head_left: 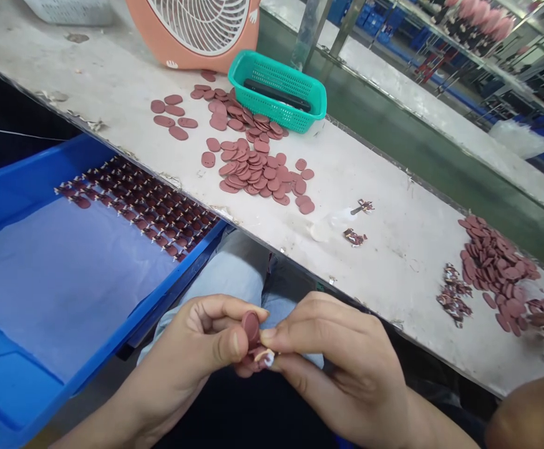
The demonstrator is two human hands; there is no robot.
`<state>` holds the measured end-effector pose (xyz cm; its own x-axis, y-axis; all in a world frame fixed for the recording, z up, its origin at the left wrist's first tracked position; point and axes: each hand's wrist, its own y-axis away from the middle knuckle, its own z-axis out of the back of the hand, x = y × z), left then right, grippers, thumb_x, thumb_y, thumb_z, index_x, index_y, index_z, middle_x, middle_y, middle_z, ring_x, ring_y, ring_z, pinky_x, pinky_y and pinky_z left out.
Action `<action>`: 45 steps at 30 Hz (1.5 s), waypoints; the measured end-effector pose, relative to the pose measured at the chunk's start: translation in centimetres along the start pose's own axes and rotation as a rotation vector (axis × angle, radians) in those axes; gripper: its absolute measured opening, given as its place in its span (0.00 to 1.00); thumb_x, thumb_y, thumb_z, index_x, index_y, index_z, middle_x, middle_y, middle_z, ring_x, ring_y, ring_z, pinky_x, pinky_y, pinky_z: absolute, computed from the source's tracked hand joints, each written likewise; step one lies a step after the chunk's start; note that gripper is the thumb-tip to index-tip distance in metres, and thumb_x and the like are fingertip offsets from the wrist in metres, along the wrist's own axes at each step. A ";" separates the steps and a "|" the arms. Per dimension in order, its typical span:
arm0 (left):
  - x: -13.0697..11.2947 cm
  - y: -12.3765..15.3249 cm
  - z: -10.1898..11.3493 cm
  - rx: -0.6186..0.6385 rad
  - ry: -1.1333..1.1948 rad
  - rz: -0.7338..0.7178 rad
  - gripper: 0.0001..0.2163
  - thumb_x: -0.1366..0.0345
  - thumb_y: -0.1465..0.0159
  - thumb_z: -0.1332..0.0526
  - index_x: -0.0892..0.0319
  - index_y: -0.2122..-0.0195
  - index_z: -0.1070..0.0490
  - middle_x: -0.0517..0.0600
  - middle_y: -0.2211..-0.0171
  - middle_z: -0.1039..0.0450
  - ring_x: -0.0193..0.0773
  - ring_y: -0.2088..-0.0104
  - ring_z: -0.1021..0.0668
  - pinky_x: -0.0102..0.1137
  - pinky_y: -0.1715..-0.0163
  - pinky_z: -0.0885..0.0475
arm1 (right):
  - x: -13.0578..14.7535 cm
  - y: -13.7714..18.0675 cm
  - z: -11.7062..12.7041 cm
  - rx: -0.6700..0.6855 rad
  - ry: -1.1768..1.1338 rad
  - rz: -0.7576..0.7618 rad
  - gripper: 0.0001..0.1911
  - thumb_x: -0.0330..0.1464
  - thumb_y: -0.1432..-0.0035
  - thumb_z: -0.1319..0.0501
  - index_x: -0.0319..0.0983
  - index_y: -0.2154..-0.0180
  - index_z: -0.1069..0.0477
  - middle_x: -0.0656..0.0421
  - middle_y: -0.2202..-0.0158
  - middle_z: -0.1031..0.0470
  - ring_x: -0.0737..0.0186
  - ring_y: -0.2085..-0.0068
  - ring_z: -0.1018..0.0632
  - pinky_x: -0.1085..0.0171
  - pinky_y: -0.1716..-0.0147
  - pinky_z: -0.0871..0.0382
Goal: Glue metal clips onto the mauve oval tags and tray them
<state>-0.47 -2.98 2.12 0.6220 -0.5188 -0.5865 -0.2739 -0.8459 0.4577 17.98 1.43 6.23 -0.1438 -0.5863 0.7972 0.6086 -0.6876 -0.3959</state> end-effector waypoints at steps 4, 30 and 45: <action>0.3 -0.5 0.2 -0.040 0.014 0.036 0.13 0.54 0.51 0.22 0.56 0.70 0.15 0.48 0.78 0.19 0.30 0.79 0.24 0.20 0.77 0.28 | -0.7 -0.2 0.0 0.001 -0.002 -0.038 0.10 0.21 0.39 0.34 0.36 0.56 0.24 0.59 0.67 0.18 0.67 0.67 0.19 0.68 0.63 0.23; 0.6 -1.5 -0.2 -0.151 0.021 0.087 0.15 0.54 0.52 0.21 0.58 0.69 0.15 0.45 0.78 0.23 0.28 0.78 0.24 0.19 0.75 0.25 | -2.8 0.4 -0.5 -0.053 0.000 -0.085 0.07 0.21 0.40 0.34 0.33 0.59 0.22 0.56 0.68 0.19 0.67 0.67 0.20 0.67 0.63 0.24; 0.8 -1.5 0.4 -0.098 0.040 0.080 0.16 0.52 0.52 0.22 0.60 0.71 0.16 0.46 0.78 0.23 0.28 0.78 0.24 0.20 0.76 0.23 | -2.5 0.2 -0.5 -0.008 0.026 -0.098 0.05 0.25 0.39 0.33 0.35 0.59 0.22 0.56 0.67 0.19 0.67 0.66 0.20 0.68 0.63 0.24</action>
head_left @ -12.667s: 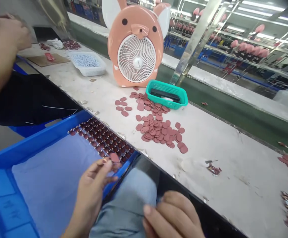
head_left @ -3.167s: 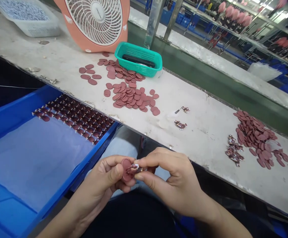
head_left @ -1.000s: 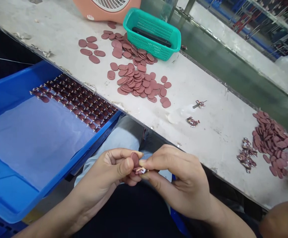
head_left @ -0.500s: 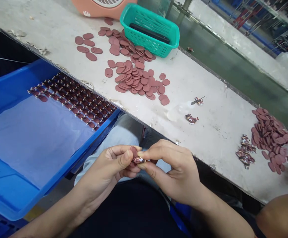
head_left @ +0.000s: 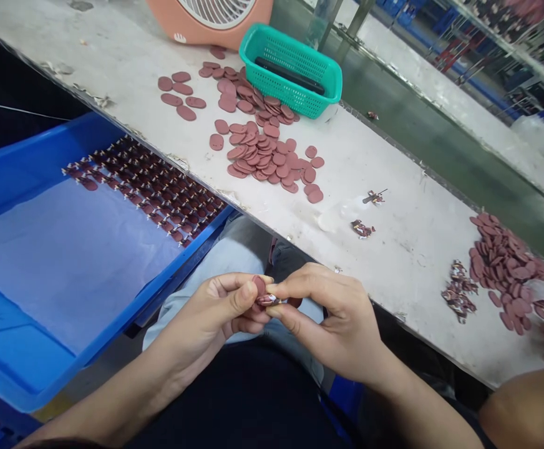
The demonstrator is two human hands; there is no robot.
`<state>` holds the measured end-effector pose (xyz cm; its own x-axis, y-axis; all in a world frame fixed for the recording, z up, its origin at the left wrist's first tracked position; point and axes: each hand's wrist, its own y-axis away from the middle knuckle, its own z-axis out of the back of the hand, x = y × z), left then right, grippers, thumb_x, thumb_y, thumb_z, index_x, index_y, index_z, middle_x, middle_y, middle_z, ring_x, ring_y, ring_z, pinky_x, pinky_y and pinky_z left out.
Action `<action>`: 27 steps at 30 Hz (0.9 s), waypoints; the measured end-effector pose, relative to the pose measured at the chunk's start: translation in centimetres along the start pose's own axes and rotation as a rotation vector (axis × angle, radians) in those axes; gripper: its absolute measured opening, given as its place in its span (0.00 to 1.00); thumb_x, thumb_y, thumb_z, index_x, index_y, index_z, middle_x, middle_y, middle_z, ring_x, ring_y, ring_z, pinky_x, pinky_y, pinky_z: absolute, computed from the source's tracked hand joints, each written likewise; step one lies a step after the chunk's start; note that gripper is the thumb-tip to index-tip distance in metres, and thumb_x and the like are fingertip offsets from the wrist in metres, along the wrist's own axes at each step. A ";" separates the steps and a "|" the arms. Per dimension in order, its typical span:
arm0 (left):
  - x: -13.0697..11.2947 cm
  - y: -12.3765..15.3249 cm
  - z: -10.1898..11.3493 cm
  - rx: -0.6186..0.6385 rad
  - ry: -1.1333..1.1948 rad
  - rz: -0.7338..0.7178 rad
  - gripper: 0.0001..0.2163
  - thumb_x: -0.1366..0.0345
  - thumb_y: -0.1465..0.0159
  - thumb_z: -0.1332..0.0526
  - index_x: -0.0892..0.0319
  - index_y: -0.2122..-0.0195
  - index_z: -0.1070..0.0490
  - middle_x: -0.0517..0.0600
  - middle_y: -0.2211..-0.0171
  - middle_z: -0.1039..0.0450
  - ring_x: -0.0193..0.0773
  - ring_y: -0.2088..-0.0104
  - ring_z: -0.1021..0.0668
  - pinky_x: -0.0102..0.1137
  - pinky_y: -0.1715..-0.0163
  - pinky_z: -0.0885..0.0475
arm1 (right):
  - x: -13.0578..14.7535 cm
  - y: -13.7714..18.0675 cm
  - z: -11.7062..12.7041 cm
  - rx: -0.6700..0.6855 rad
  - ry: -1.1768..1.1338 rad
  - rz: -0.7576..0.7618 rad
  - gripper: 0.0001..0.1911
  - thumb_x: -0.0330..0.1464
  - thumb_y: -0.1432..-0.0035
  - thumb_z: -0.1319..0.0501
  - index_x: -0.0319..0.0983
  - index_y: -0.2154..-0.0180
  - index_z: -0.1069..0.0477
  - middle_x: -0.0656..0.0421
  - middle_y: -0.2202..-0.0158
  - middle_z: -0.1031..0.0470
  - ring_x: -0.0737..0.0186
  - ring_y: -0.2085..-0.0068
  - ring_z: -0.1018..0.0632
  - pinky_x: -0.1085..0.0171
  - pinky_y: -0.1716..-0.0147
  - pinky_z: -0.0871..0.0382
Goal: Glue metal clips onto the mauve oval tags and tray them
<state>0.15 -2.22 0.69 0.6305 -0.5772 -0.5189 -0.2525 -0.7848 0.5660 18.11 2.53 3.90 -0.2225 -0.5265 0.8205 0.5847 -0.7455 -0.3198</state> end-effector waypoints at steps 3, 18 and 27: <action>0.1 -0.3 0.3 0.053 0.050 0.058 0.16 0.53 0.52 0.21 0.60 0.72 0.16 0.46 0.77 0.23 0.28 0.78 0.23 0.19 0.76 0.23 | 0.3 0.1 0.2 0.022 0.057 0.006 0.11 0.26 0.40 0.31 0.37 0.54 0.23 0.58 0.64 0.19 0.66 0.65 0.20 0.67 0.62 0.24; 0.1 -1.1 1.5 0.061 0.163 0.123 0.17 0.54 0.52 0.21 0.61 0.69 0.17 0.49 0.75 0.20 0.31 0.77 0.21 0.21 0.80 0.22 | -0.1 -0.5 -0.1 -0.007 -0.028 -0.129 0.10 0.30 0.38 0.32 0.40 0.54 0.21 0.59 0.67 0.21 0.67 0.68 0.24 0.69 0.72 0.30; -0.8 -1.1 1.3 0.060 0.049 0.052 0.25 0.46 0.48 0.26 0.60 0.57 0.17 0.55 0.64 0.19 0.36 0.71 0.20 0.23 0.80 0.23 | -0.7 -1.2 -1.2 -0.101 -0.006 -0.058 0.07 0.29 0.38 0.34 0.40 0.57 0.21 0.61 0.71 0.22 0.68 0.72 0.25 0.69 0.73 0.29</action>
<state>-1.07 -1.18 -0.33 0.6503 -0.6069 -0.4568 -0.3288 -0.7670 0.5510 16.69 3.31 3.12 -0.2492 -0.4787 0.8419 0.4892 -0.8124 -0.3172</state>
